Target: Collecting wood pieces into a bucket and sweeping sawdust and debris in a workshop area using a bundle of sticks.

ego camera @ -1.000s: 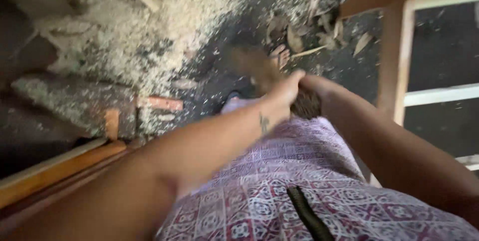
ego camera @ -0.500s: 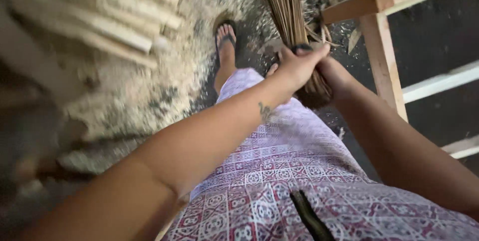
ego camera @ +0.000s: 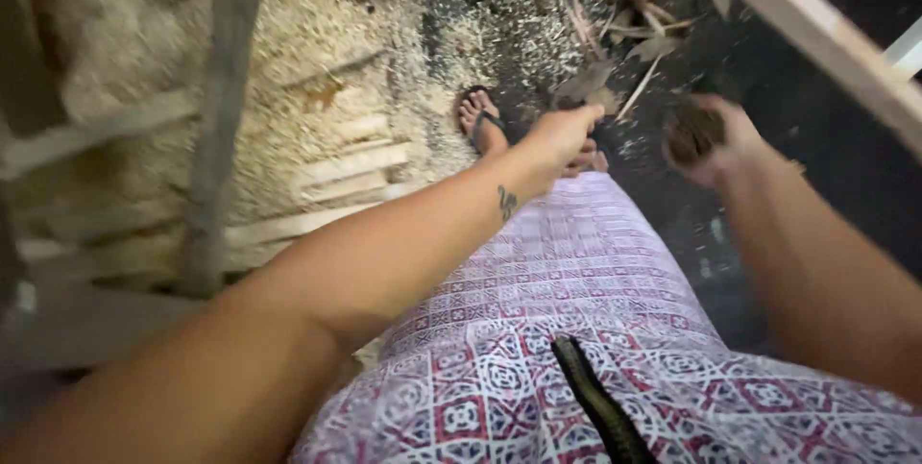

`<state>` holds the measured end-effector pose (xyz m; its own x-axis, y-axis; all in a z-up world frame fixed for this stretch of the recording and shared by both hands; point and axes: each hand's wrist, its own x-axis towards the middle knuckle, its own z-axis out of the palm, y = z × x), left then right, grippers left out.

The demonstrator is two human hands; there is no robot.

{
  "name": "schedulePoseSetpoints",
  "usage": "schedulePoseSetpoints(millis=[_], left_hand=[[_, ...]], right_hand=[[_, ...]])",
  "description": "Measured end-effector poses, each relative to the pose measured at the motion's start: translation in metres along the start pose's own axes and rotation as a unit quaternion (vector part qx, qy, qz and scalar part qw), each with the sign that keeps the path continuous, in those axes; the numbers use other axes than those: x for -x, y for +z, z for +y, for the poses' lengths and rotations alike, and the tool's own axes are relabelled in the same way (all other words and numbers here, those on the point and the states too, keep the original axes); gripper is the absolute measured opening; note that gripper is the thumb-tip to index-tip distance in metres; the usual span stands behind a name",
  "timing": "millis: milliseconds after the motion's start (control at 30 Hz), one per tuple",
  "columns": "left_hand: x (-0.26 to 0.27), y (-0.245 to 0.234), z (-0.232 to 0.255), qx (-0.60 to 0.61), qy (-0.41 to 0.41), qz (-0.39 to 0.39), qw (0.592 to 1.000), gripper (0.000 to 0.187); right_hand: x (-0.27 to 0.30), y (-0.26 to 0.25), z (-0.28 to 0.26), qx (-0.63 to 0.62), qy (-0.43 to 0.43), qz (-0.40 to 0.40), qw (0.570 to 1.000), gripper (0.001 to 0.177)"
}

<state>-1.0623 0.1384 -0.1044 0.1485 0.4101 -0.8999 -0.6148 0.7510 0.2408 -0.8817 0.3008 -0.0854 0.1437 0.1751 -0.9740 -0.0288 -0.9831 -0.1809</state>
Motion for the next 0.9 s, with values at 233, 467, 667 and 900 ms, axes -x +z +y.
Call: schedulePoseSetpoints(millis=[233,467,667,900], left_hand=[[0.0,0.003,0.035,-0.058,0.001,0.004,0.998,0.067],[0.023,0.056,-0.003,0.031,-0.196,-0.156,0.968,0.076],[-0.055,-0.003,0.06,0.116,-0.086,-0.147,0.978,0.035],[-0.021,-0.014,0.145,-0.132,0.356,0.055,0.923,0.042]], right_hand=[[0.073,0.057,0.009,0.17,0.047,-0.176,0.969,0.032],[0.174,0.008,0.068,0.023,0.121,-0.032,0.992,0.032],[-0.03,0.067,0.071,-0.202,0.146,-0.275,0.928,0.027],[0.014,0.14,-0.003,0.047,-0.093,-0.314,0.944,0.051]])
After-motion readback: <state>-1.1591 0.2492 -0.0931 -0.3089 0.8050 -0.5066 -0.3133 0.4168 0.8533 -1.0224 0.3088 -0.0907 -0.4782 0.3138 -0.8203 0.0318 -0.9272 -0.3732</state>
